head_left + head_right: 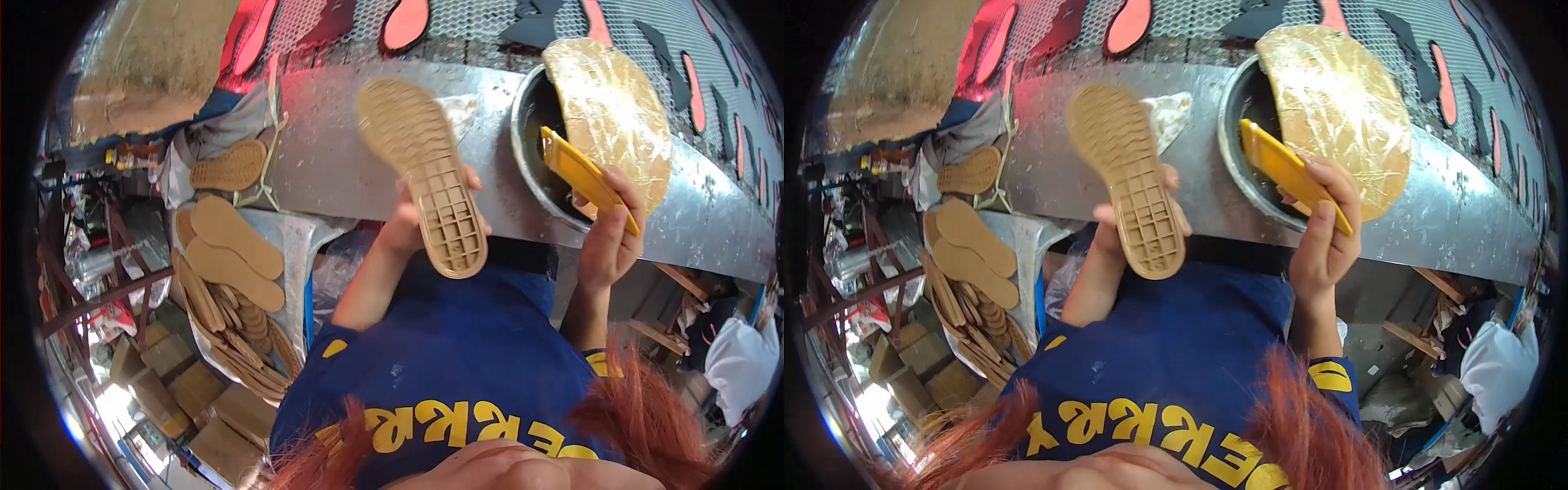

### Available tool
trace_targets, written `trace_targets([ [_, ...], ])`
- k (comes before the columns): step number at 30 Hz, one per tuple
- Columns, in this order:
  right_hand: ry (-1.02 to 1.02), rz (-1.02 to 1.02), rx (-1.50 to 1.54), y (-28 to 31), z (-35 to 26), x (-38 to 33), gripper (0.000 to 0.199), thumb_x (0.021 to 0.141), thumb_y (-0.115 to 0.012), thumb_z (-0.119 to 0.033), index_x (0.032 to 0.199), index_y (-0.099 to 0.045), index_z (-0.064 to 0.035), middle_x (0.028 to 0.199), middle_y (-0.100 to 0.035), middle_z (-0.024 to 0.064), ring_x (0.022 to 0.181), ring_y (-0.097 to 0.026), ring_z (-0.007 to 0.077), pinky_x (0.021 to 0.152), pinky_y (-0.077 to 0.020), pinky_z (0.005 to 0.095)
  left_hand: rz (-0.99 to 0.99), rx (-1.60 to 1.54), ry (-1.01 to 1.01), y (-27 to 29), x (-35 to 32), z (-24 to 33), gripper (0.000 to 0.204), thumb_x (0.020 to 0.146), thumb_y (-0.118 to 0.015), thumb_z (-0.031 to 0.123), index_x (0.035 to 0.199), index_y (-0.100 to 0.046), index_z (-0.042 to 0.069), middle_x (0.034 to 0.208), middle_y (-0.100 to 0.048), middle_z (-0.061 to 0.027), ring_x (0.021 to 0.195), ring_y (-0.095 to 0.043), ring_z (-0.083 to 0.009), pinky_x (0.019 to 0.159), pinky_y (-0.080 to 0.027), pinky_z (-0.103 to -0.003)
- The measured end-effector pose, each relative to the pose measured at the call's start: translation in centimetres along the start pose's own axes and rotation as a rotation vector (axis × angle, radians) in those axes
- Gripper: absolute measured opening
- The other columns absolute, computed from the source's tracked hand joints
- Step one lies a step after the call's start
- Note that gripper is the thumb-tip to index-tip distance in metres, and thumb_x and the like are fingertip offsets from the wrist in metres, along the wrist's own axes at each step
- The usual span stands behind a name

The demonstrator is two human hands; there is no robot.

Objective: The person repeatedly applies a liquid adhesive to the textured bottom of shoe soles using a yellow brush. They dip the brush into a container and spread the substance across the sole surface, then place the treated sole onto a metal mesh rack.

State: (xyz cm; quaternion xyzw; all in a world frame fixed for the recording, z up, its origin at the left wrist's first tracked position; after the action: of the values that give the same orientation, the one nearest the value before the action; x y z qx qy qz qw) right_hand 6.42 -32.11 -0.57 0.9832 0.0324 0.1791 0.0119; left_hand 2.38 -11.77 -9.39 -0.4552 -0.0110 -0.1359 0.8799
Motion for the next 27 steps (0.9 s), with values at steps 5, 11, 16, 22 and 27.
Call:
trace_targets([
  [5,0.213,-0.126,-0.675,-2.0,-0.8,0.6,0.020,0.084,-0.059,-0.002,0.104,-0.061,-0.0031,0.098,-0.059,0.0134,0.093,-0.057,0.0298,0.081,-0.0450,0.0368,0.237,0.454,-0.297,-1.1,-1.2,4.0,0.107,0.068,-0.083,0.029,0.142,-0.009,0.008,0.126,-0.045,-0.0163,0.102,-0.059,-0.0279,0.085,-0.053,-0.039],
  [11,0.282,-0.189,-0.644,-3.1,-1.8,0.0,0.018,0.080,-0.062,-0.002,0.098,-0.062,-0.0037,0.095,-0.059,0.0112,0.081,-0.054,0.0279,0.074,-0.0433,0.0352,0.471,0.808,-0.433,-2.5,-2.4,6.8,0.110,0.066,-0.084,0.021,0.144,-0.007,0.011,0.126,-0.047,-0.0135,0.113,-0.050,-0.0221,0.097,-0.043,-0.036],
  [16,-0.107,-0.074,-0.066,-0.5,1.1,-0.7,0.020,0.098,-0.045,-0.016,0.102,-0.059,-0.0018,0.108,-0.054,0.0129,0.077,-0.054,0.0132,0.068,-0.0442,0.0250,0.384,1.118,-0.368,-4.9,-2.1,7.7,0.082,0.072,-0.080,0.029,0.134,-0.030,0.012,0.128,-0.047,-0.0006,0.120,-0.045,-0.0102,0.112,-0.017,-0.039],
  [22,0.028,0.099,0.208,0.4,-0.1,-0.9,0.024,0.099,-0.043,-0.023,0.108,-0.051,-0.0024,0.115,-0.049,0.0149,0.077,-0.056,0.0149,0.071,-0.0463,0.0235,0.441,1.100,-0.457,-5.3,-1.7,7.6,0.069,0.076,-0.075,0.039,0.129,-0.038,0.014,0.127,-0.047,0.0034,0.120,-0.045,-0.0068,0.113,-0.006,-0.039],
  [27,0.412,0.003,-0.177,-1.9,-5.2,-2.8,0.033,0.092,-0.056,-0.034,0.100,-0.057,-0.0025,0.109,-0.053,0.0159,0.081,-0.059,0.0201,0.067,-0.0502,0.0271,0.354,1.165,-0.474,-6.7,-1.4,7.7,0.074,0.076,-0.076,0.030,0.132,-0.031,0.014,0.128,-0.046,0.0007,0.118,-0.048,-0.0090,0.112,-0.011,-0.036],
])
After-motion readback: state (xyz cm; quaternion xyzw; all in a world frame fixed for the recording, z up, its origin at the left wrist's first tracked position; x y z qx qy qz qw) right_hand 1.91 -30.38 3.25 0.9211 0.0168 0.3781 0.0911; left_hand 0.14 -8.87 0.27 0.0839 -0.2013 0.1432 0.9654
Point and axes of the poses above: each hand's wrist, its own x-axis towards the middle knuckle, its own y-axis out of the back of the hand, z = x × y, the point moved 9 cm from there along x, towards the middle knuckle
